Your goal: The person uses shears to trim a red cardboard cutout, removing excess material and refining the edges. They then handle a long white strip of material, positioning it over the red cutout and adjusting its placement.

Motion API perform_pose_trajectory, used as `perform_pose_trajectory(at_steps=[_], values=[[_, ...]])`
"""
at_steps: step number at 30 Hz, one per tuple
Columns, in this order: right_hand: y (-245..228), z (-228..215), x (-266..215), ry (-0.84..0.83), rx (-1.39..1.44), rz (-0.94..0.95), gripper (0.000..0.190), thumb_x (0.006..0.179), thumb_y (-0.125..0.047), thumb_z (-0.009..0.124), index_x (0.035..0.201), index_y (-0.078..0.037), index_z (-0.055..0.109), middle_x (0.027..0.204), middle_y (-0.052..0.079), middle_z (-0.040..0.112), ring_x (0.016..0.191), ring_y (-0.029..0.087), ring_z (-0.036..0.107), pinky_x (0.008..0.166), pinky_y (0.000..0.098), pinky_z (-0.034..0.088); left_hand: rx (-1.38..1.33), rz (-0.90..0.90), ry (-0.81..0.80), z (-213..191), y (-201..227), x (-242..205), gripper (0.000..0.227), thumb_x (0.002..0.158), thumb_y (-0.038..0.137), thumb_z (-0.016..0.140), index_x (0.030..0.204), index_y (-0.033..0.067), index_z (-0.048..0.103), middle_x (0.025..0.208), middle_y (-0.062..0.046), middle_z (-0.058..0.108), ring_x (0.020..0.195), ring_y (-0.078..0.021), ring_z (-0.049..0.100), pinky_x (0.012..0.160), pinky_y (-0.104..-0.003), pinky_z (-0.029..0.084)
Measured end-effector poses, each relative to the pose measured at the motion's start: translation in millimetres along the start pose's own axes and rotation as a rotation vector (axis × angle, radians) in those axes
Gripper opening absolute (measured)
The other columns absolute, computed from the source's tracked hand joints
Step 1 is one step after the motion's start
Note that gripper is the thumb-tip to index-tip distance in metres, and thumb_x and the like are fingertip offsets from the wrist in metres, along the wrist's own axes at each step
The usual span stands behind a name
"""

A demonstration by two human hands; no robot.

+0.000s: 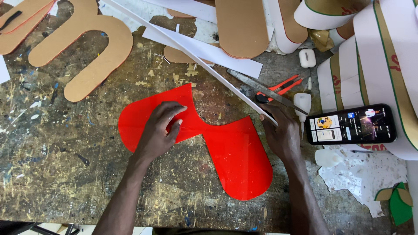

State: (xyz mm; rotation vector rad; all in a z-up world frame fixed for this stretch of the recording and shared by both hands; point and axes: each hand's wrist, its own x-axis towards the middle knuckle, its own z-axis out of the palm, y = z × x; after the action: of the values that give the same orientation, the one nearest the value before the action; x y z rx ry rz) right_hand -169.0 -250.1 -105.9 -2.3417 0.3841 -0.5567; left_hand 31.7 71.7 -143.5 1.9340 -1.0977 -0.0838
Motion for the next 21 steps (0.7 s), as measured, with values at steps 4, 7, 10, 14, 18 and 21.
perform_pose_trajectory(at_steps=[4,7,10,14,18,21], values=[[-5.4,3.0,0.9,0.032,0.019,0.004,0.026,0.118,-0.011,0.068,0.14,-0.01,0.08,0.119,0.026,0.081,0.108,0.059,0.075,0.084,0.0729,0.061,0.068,0.034,-0.048,-2.1,7.2,1.2,0.039,0.108,0.003,0.071,0.146,0.0087,0.074,0.126,-0.021,0.072,0.12,-0.0444,0.073,0.101,-0.06,0.057],[-4.3,3.3,0.0,0.037,0.028,-0.013,0.026,0.117,-0.009,0.068,0.14,-0.008,0.08,0.119,0.027,0.082,0.108,0.06,0.075,0.083,0.0738,0.061,0.124,0.008,-0.098,1.3,2.6,0.8,0.034,0.111,0.013,0.071,0.145,0.013,0.075,0.13,-0.015,0.072,0.126,-0.0382,0.071,0.101,-0.057,0.054],[-3.5,2.7,-0.8,0.051,0.018,-0.059,0.025,0.116,-0.006,0.068,0.138,-0.005,0.081,0.12,0.029,0.081,0.108,0.062,0.074,0.083,0.0728,0.06,0.139,-0.005,-0.118,1.7,1.5,0.0,0.033,0.112,0.018,0.069,0.145,0.0137,0.075,0.133,-0.013,0.071,0.128,-0.0374,0.069,0.102,-0.055,0.054],[12.4,6.1,-4.6,0.038,0.016,-0.041,0.028,0.116,-0.007,0.066,0.139,-0.01,0.082,0.12,0.025,0.082,0.109,0.06,0.075,0.084,0.0719,0.06,0.187,0.002,-0.142,0.7,8.4,1.3,0.034,0.112,0.027,0.073,0.142,0.0137,0.076,0.136,-0.012,0.07,0.133,-0.0376,0.066,0.104,-0.056,0.052],[12.2,9.7,-4.7,0.057,0.011,-0.047,0.028,0.117,-0.006,0.064,0.137,-0.012,0.083,0.12,0.023,0.083,0.109,0.058,0.076,0.085,0.069,0.061,0.152,0.001,-0.178,-5.8,18.6,5.0,0.043,0.106,0.031,0.082,0.143,0.0103,0.076,0.139,-0.016,0.067,0.138,-0.0425,0.062,0.107,-0.06,0.05],[5.9,6.6,-3.7,0.038,0.029,-0.043,0.03,0.12,-0.006,0.06,0.142,-0.01,0.08,0.118,0.026,0.081,0.109,0.061,0.074,0.087,0.0733,0.06,0.174,-0.027,-0.231,-8.3,21.8,5.2,0.052,0.102,0.043,0.083,0.144,0.0129,0.077,0.144,-0.014,0.066,0.142,-0.0408,0.06,0.109,-0.06,0.049]])
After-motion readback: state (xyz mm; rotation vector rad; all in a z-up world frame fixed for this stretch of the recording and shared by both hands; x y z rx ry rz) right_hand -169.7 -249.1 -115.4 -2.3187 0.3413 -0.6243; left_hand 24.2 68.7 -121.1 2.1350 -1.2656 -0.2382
